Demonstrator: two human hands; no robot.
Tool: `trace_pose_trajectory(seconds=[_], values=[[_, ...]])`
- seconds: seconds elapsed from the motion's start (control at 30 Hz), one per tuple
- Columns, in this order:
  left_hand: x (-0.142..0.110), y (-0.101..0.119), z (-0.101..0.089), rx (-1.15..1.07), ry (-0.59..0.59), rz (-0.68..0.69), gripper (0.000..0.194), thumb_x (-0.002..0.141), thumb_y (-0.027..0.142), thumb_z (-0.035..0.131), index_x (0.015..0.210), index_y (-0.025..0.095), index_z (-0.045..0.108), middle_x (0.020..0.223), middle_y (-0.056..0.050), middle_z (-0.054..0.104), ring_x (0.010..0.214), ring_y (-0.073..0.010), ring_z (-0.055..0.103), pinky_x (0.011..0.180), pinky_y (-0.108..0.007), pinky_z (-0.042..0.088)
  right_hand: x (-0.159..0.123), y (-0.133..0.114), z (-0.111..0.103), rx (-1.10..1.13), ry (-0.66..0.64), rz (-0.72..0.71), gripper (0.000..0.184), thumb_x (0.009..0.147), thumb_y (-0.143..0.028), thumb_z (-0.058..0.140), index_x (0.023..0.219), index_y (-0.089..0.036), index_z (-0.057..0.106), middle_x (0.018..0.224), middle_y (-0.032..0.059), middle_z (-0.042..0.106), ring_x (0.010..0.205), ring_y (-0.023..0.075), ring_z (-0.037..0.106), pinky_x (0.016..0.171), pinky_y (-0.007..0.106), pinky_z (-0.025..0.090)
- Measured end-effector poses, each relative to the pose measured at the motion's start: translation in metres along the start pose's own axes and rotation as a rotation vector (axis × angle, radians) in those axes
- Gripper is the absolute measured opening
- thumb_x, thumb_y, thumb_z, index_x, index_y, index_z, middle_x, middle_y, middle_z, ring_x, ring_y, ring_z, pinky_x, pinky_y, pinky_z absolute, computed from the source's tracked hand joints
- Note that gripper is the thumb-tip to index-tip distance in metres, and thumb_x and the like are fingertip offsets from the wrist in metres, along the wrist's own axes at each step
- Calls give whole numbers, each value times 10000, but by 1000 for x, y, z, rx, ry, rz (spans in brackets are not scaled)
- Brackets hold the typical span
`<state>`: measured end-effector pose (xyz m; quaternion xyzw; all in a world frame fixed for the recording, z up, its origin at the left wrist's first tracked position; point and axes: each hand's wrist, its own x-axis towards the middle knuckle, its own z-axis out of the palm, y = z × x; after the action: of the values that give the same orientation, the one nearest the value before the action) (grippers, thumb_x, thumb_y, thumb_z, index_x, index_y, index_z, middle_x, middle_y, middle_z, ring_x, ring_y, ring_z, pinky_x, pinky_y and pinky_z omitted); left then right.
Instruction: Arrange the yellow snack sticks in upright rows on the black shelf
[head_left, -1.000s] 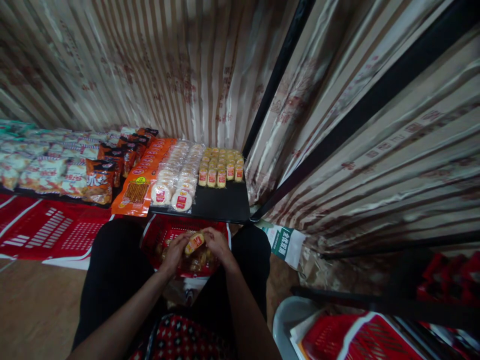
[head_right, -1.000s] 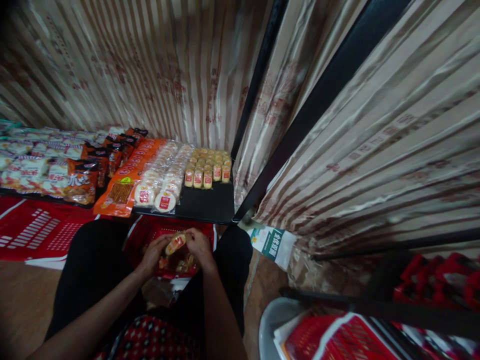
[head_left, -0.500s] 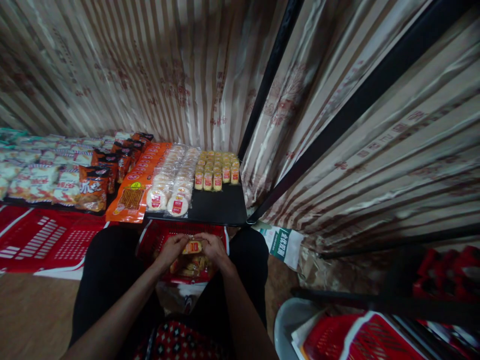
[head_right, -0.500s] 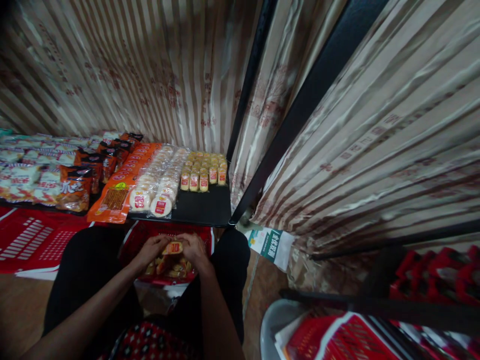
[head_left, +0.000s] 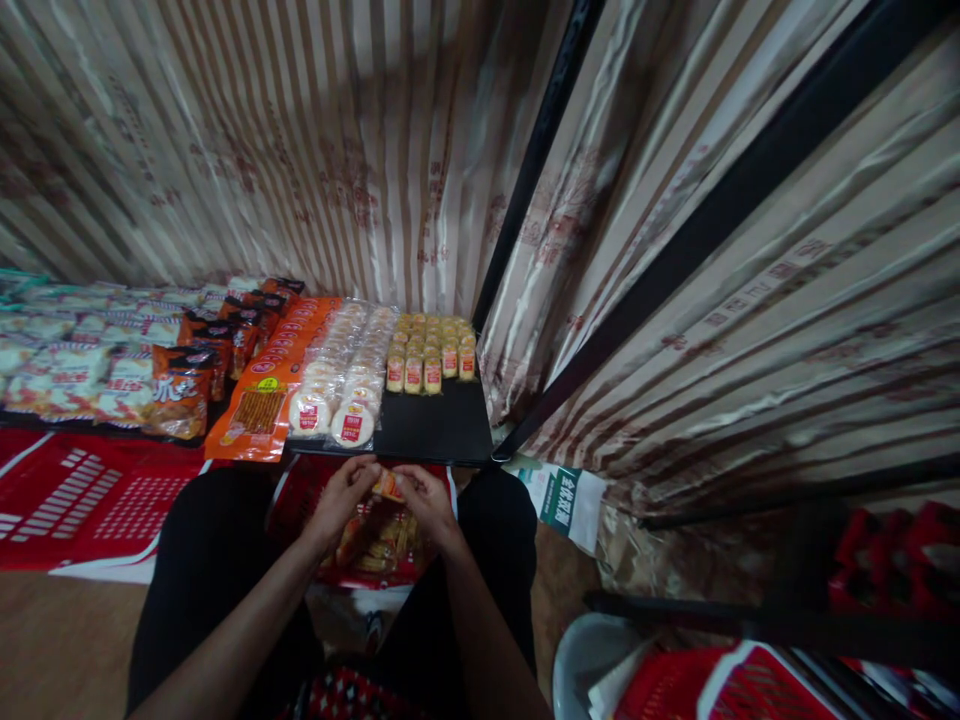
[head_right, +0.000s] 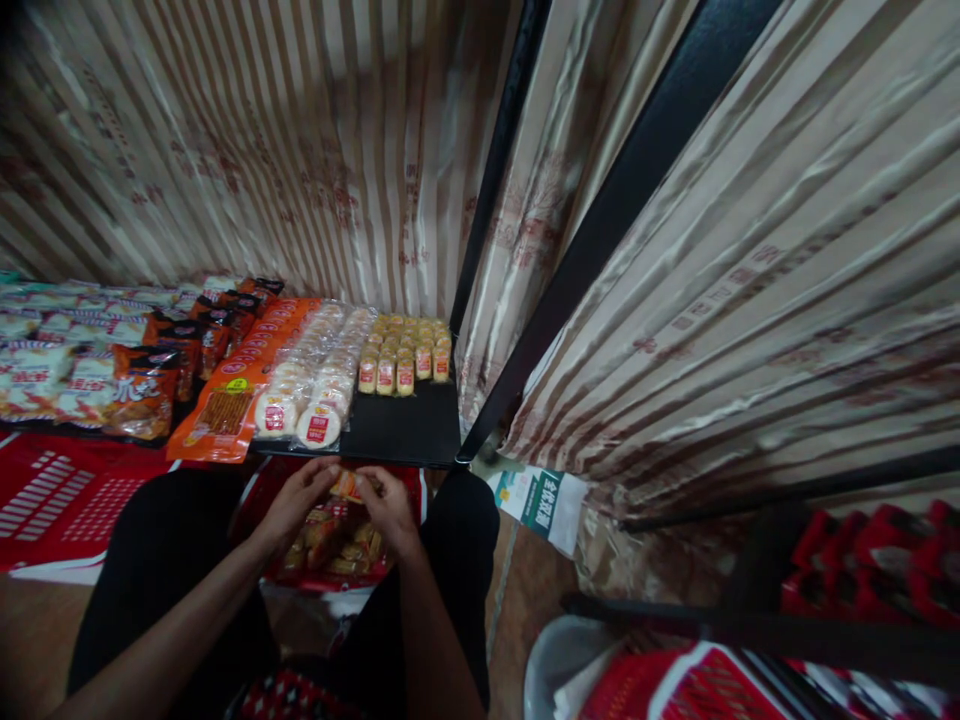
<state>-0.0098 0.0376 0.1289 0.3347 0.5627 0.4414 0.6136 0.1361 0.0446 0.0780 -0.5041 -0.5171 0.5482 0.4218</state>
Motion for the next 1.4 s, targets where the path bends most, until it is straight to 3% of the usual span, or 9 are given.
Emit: trace_pose_trajectory(seconds=[0.23,0.47,0.77,1.07,1.4], values=[[-3,-5,14,-131,-27,39,416,603,416,708,900,148,592,824,-29,666,757,-150,617,755,-269,468,4,-7,-1,173,159,35,420,696,-530,590,933,-184,596,898,64,666,798,193,630,717,297,503],[2,-7,28,-153,80,50,378,583,390,708,848,162,563,778,-12,659,725,-158,623,713,-275,480,3,-11,-4,143,227,-39,328,760,-446,556,968,-197,511,884,41,620,792,159,607,698,260,489],[15,5,42,-3,167,119,339,610,415,662,807,151,583,712,-12,650,685,-154,605,662,-256,471,6,-23,-6,124,321,-45,243,751,-381,578,885,-201,486,797,16,595,717,135,586,642,237,476],[25,16,51,38,107,198,330,655,412,601,852,148,620,837,-52,681,795,-189,624,749,-307,482,9,-23,-7,-6,425,-85,225,788,-348,530,958,-204,494,886,39,653,784,163,637,697,278,507],[53,24,70,-18,-3,225,337,662,329,589,952,157,603,980,-73,673,928,-200,614,768,-297,492,38,-39,-26,-302,576,-184,200,800,-347,491,923,-196,538,907,60,642,829,175,615,770,314,484]])
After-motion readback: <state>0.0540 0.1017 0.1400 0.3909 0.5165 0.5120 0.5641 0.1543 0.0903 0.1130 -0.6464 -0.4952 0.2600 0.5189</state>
